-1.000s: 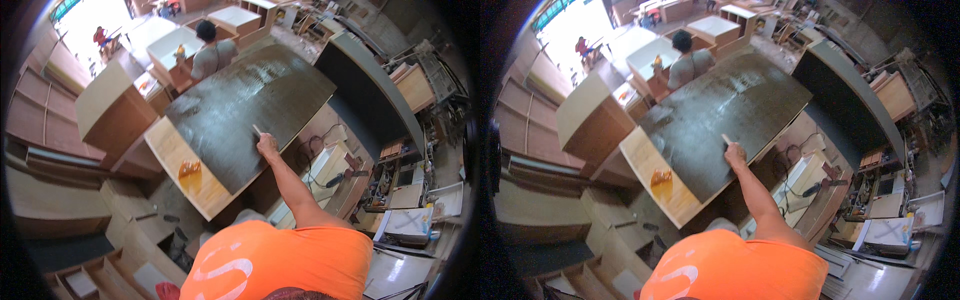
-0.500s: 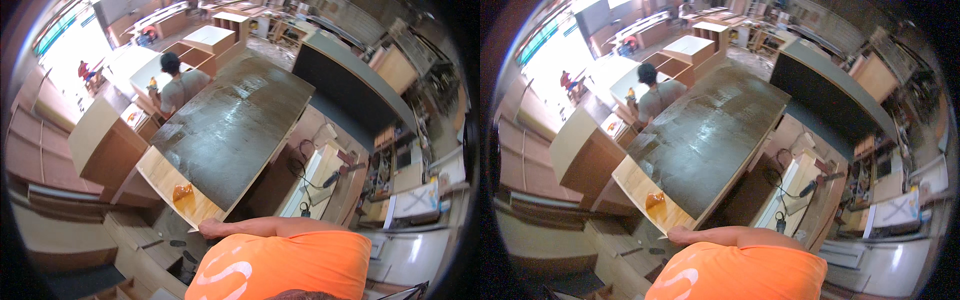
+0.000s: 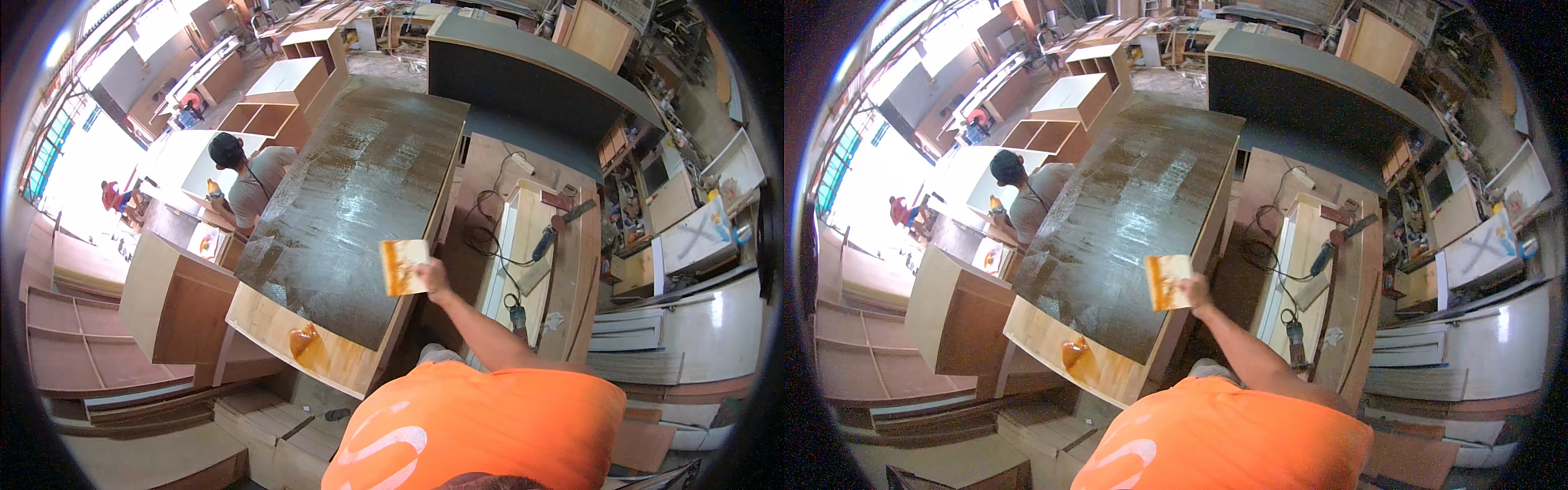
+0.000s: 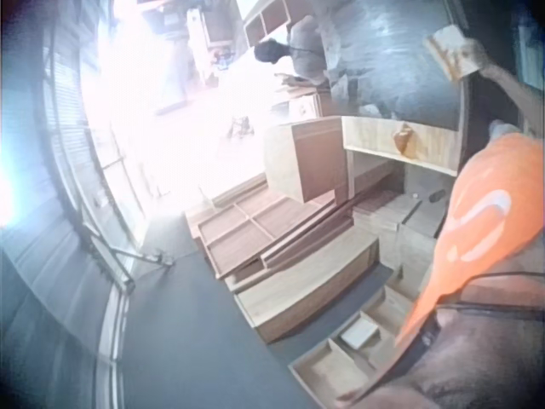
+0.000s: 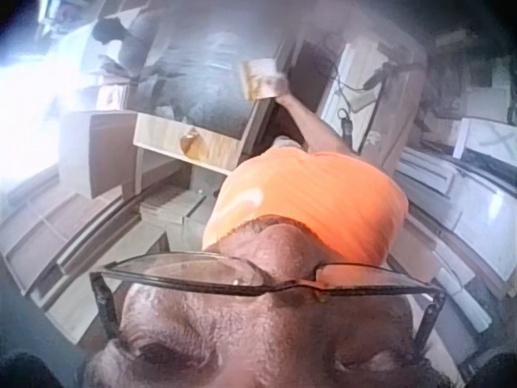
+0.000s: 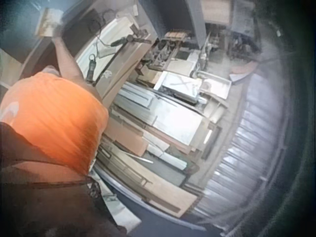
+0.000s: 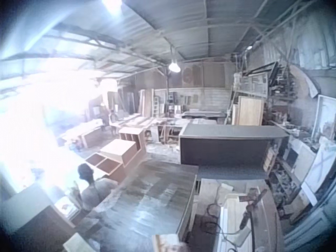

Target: The person applies a liquid finish to a large wooden panel using a cloth and a plastic bottle. They pour the finish onto the surface and spread it evenly, flipping the panel to treat both sides.

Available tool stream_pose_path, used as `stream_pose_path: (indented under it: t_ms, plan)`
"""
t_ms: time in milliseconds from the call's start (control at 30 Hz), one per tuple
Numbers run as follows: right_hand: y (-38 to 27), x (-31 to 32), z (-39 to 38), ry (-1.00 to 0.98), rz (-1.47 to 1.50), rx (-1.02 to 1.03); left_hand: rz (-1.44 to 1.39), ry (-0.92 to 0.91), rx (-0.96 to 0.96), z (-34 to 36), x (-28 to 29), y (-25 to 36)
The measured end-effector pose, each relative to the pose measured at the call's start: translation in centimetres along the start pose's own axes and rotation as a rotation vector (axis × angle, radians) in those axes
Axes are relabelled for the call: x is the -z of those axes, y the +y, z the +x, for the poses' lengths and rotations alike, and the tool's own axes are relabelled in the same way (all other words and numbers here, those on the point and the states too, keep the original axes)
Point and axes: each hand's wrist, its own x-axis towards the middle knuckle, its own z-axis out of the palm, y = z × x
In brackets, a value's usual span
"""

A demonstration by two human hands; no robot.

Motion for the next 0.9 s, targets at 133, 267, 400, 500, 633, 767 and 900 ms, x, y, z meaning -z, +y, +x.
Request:
stream_pose_path:
  t_ms: [133, 267, 400, 500, 633, 767, 900]
  plan:
    - [-0.4, 6.4, 1.0, 0.159, 0.597, -0.292, 0.019, -0.001, -0.002, -0.1, -0.6, 0.2]
    - [4.8, 11.2, 2.7, 0.213, 0.377, -0.326, 0.046, -0.026, -0.017, 0.2, -3.0, 1.8]
    - [4.8, 12.8, 5.5, 0.162, 0.235, -0.247, 0.05, -0.029, -0.007, -0.7, -5.1, 2.8]
    - [5.1, 10.4, 8.2, 0.166, 0.15, -0.092, 0.046, -0.021, -0.016, -2.8, -4.7, 1.6]
    - [4.2, 7.4, 10.4, 0.005, 0.09, -0.531, 0.093, -0.047, -0.038, -6.1, -5.4, -0.2]
    - [12.5, 4.5, 15.7, -0.095, 0.016, -0.651, -0.258, 0.023, 0.071, -4.4, -7.2, -1.4]
    - [11.2, 1.9, 16.4, -0.44, -0.469, -0.455, -0.296, 0.172, 0.03, -4.7, -11.5, 1.2]
